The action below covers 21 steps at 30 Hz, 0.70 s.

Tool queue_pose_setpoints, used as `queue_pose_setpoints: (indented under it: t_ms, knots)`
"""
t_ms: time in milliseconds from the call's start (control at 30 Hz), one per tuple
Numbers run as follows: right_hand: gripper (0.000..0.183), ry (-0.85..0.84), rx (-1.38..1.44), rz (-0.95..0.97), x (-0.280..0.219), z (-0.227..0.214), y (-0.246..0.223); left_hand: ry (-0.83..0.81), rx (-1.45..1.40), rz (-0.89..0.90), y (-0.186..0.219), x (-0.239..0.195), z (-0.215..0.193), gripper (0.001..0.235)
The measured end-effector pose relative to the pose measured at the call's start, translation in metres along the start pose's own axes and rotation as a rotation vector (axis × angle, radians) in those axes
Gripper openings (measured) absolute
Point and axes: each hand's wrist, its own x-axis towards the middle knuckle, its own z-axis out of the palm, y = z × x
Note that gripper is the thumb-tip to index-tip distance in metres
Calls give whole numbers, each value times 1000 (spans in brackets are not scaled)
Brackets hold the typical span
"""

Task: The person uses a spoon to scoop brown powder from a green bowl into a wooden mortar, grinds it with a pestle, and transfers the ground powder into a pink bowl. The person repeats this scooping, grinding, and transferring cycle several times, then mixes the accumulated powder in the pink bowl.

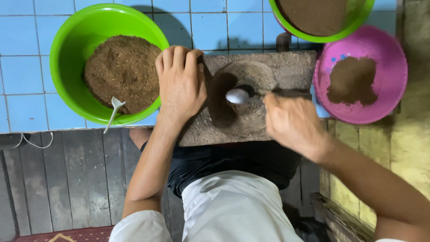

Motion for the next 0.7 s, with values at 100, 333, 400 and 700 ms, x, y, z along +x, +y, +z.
queue_pose_setpoints:
  t_ms: [100,333,400,700]
  knots:
    - [23,-6,175,110,-9,5,-20,48,11,25,-12,-6,17,24]
    - [15,51,-71,84,-16,23,-9,45,13,23,-15,-4,20,23]
    - [16,100,8,126,-14,19,-12,27,15,13,-16,-3,20,23]
    - [20,80,-36,104,-17,23,-15,21,24,7,-19,1,24,23]
